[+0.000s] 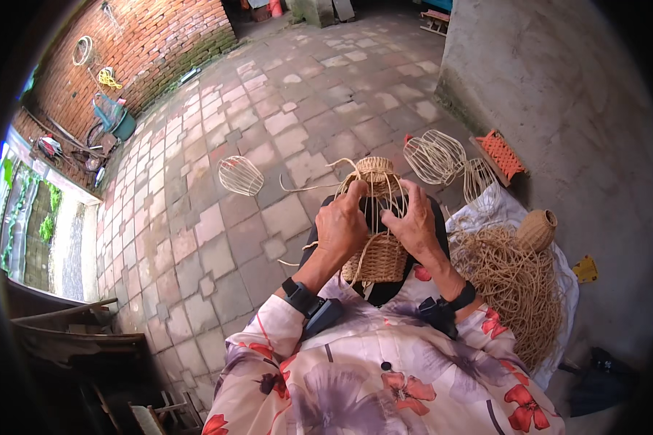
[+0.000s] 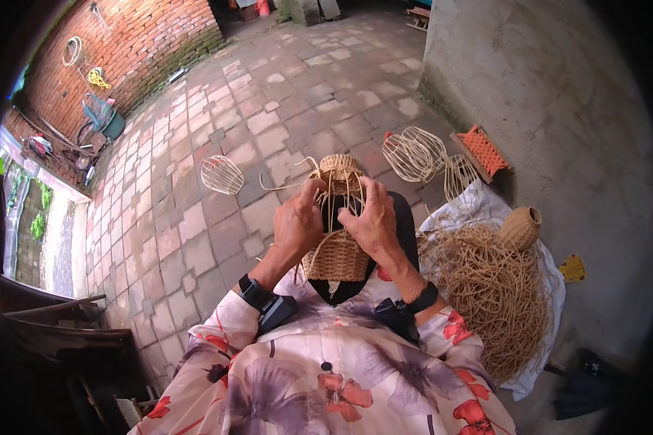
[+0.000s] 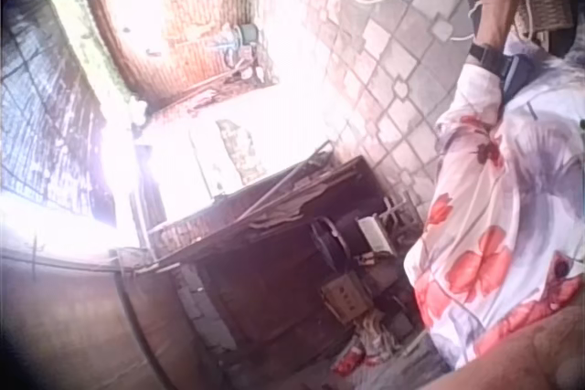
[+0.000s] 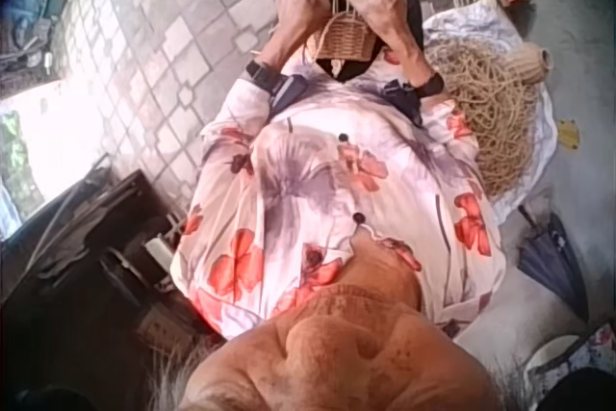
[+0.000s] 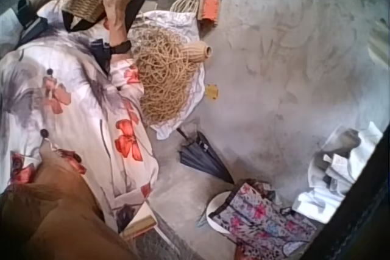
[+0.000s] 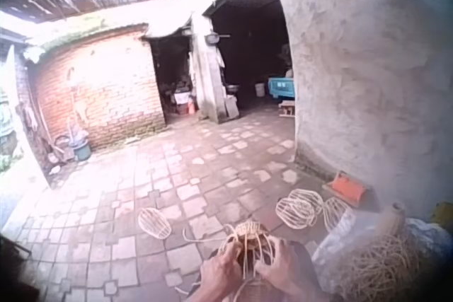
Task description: Weaving a small wicker basket using long strips of plant material.
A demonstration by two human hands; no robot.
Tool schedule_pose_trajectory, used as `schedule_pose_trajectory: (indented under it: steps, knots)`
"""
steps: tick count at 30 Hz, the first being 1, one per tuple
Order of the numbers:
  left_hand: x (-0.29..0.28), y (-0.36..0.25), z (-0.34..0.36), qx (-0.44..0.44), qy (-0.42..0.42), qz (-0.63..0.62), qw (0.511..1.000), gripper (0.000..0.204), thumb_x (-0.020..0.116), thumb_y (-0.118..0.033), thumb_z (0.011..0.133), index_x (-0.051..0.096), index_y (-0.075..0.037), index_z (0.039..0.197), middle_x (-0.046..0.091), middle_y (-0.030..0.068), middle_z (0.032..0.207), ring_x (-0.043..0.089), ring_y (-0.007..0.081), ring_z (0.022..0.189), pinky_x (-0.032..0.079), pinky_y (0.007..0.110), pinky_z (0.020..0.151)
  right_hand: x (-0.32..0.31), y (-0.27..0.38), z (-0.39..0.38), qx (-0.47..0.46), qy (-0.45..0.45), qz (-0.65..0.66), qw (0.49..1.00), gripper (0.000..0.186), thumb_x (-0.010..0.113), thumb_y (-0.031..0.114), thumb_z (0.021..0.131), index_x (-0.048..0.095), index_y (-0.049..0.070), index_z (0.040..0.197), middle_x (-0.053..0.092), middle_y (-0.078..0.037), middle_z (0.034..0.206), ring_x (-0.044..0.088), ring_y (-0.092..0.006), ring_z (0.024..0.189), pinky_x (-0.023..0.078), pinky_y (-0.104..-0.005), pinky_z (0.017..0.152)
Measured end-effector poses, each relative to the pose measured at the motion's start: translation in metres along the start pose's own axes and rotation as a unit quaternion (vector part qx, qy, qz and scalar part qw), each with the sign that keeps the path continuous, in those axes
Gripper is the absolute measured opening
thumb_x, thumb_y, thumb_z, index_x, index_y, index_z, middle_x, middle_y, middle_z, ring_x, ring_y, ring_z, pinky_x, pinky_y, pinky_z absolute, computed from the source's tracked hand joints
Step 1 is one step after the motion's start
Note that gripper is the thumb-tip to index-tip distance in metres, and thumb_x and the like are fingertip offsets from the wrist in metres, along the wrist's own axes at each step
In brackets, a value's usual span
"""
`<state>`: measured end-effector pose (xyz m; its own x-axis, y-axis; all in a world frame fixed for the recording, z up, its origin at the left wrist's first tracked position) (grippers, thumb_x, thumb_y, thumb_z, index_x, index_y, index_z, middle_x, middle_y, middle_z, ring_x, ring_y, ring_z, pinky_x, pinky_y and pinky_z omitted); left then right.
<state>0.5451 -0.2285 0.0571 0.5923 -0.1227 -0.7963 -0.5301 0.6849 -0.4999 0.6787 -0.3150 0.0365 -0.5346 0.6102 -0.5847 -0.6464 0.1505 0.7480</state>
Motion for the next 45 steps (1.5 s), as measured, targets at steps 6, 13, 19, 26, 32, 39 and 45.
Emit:
schedule_pose_trajectory:
  steps: [6,13,19,26,32,39,45]
  knots:
    - [0.003,0.030,-0.006,-0.197,0.042,-0.471,0.859,0.034,0.062,-0.007,0.083,0.056,-0.012,0.116,0.061,0.0060,0.072,0.059,0.0147,0.058,0.047,0.027,0.053,0.002,-0.014,0.000,0.002,-0.018,0.027,0.999,0.063,0.069,0.022,0.070,0.042,0.006,0.124,0.051,-0.020,0.116,0.051,-0.0409,0.104,0.042,-0.0478,0.092]
    - [-0.038,0.058,-0.038,-0.227,0.120,-0.733,0.629,0.044,0.058,-0.009,0.092,0.043,-0.001,0.131,0.061,0.0048,0.086,0.058,0.0078,0.066,0.048,0.020,0.059,0.003,-0.028,0.002,0.033,-0.005,0.087,0.996,0.059,0.066,0.023,0.072,0.043,0.006,0.123,0.052,-0.021,0.116,0.051,-0.0400,0.106,0.041,-0.0468,0.092]
    - [-0.066,0.174,-0.079,-0.266,0.035,-0.699,0.662,0.022,0.054,-0.012,0.095,0.053,-0.004,0.116,0.058,0.0005,0.080,0.057,0.0075,0.064,0.049,0.020,0.060,0.013,-0.049,-0.002,0.086,-0.028,0.199,0.976,0.058,0.066,0.022,0.072,0.044,0.003,0.122,0.051,-0.021,0.116,0.049,-0.0351,0.110,0.038,-0.0424,0.097]
    - [-0.071,0.211,-0.105,-0.309,-0.005,-0.666,0.679,0.014,0.051,-0.014,0.097,0.053,-0.008,0.110,0.060,0.0012,0.081,0.060,0.0093,0.069,0.051,0.022,0.061,0.017,-0.051,-0.007,0.096,-0.044,0.197,0.975,0.061,0.066,0.021,0.071,0.042,0.003,0.125,0.048,-0.022,0.119,0.046,-0.0350,0.114,0.035,-0.0416,0.100]
    - [-0.058,0.225,-0.096,-0.323,-0.030,-0.649,0.688,0.009,0.050,-0.014,0.097,0.053,-0.009,0.104,0.061,0.0027,0.084,0.061,0.0118,0.073,0.052,0.025,0.066,0.015,-0.047,-0.018,0.089,-0.041,0.138,0.986,0.065,0.065,0.020,0.072,0.039,0.004,0.129,0.045,-0.023,0.121,0.045,-0.0373,0.115,0.036,-0.0425,0.100]
    - [-0.060,0.213,-0.061,-0.340,-0.051,-0.590,0.730,0.005,0.055,-0.015,0.095,0.053,-0.011,0.097,0.059,0.0014,0.084,0.059,0.0108,0.075,0.051,0.024,0.068,0.014,-0.049,-0.019,0.108,-0.027,0.152,0.982,0.068,0.067,0.019,0.070,0.039,0.004,0.131,0.045,-0.022,0.122,0.047,-0.0352,0.115,0.037,-0.0402,0.100]
    - [-0.032,0.145,-0.019,-0.291,0.098,-0.644,0.701,0.006,0.060,-0.015,0.092,0.056,-0.012,0.093,0.062,0.0019,0.087,0.061,0.0097,0.074,0.051,0.022,0.062,0.007,-0.045,-0.017,0.127,-0.012,0.141,0.982,0.066,0.067,0.017,0.069,0.042,0.004,0.129,0.046,-0.019,0.120,0.050,-0.0315,0.109,0.040,-0.0374,0.096]
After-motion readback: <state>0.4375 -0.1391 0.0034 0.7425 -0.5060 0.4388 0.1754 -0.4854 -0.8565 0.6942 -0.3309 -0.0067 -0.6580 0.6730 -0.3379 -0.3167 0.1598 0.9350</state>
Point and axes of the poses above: each hand's wrist, its own z-axis towards the middle knuckle, its own x-axis out of the palm, y = z × x, the point moved 4 cm from there along z, towards the middle knuckle
